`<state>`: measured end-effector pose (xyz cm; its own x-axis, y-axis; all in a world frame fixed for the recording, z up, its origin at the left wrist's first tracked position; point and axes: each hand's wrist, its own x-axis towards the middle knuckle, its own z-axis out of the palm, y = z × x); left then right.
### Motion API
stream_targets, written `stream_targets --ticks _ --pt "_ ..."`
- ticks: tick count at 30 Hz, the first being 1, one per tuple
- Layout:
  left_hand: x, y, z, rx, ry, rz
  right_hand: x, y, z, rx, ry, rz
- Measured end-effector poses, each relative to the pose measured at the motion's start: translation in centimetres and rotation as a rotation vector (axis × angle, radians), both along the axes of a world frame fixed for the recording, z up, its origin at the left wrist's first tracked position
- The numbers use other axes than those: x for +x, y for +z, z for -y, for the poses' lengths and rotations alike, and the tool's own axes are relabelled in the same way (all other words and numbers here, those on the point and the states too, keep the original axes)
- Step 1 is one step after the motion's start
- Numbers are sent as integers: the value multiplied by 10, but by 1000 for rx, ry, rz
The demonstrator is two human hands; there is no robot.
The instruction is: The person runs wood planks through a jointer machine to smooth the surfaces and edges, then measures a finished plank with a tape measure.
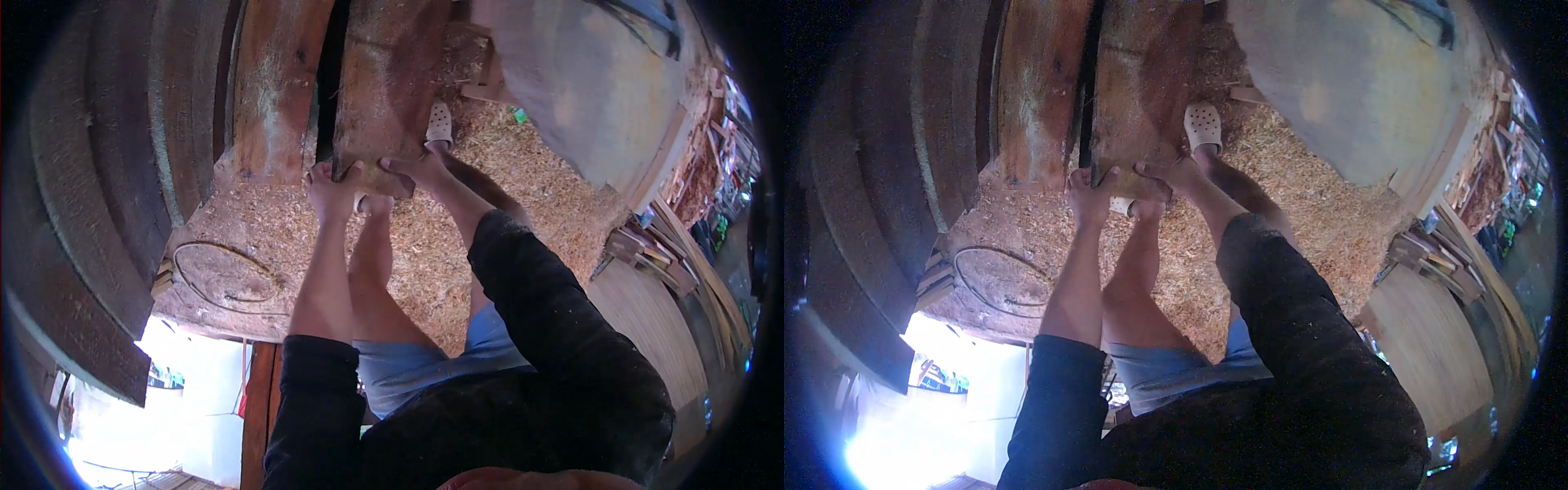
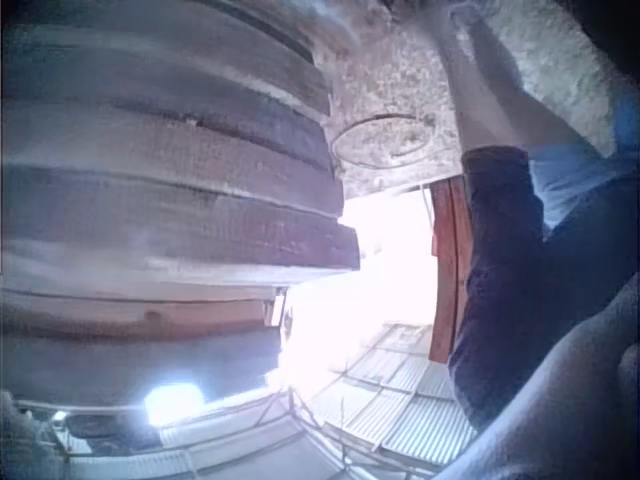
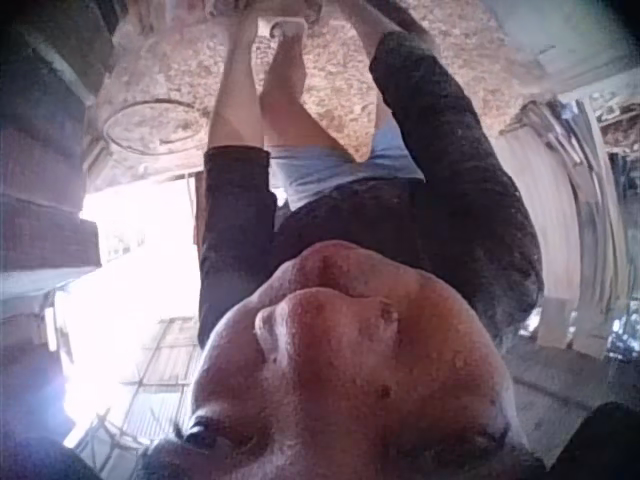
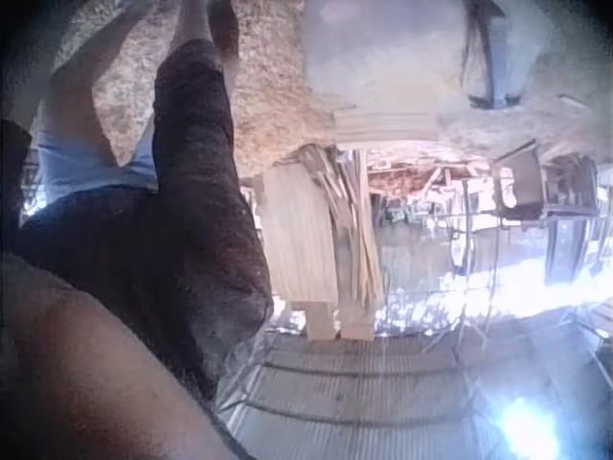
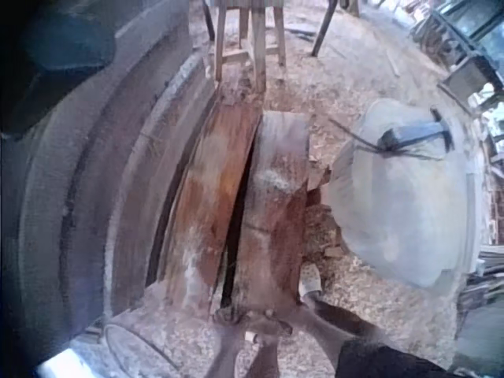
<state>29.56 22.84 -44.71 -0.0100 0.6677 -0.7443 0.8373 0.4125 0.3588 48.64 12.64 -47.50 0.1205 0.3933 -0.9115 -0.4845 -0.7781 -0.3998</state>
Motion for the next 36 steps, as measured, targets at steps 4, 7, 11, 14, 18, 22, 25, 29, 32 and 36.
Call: stream_targets --ticks 4,7,11,14,18,22,25,29,32,36 --pt "-27 28 4 -9 103 167 -2 87 -17 55 88 57" --pt "-40 97 11 -62 166 338 -3 182 -41 -73 300 101" --pt "-35 196 32 -122 48 354 -20 188 39 140 71 -161" --pt "-61 265 60 -147 -9 311 -27 257 50 184 49 -228" --pt "-64 377 67 -241 89 422 -13 375 58 56 -60 -441" --pt "-27 457 35 -33 -67 411 33 489 11 9 32 -267" --pt "-8 436 2 229 -57 545 68 502 -18 97 89 10" --pt "20 454 -32 363 -4 477 69 527 -62 701 867 991" --pt "23 482 -32 261 32 673 62 550 -88 867 1268 1579" --pt "-25 464 -7 357 260 696 63 564 -106 655 1386 1328"
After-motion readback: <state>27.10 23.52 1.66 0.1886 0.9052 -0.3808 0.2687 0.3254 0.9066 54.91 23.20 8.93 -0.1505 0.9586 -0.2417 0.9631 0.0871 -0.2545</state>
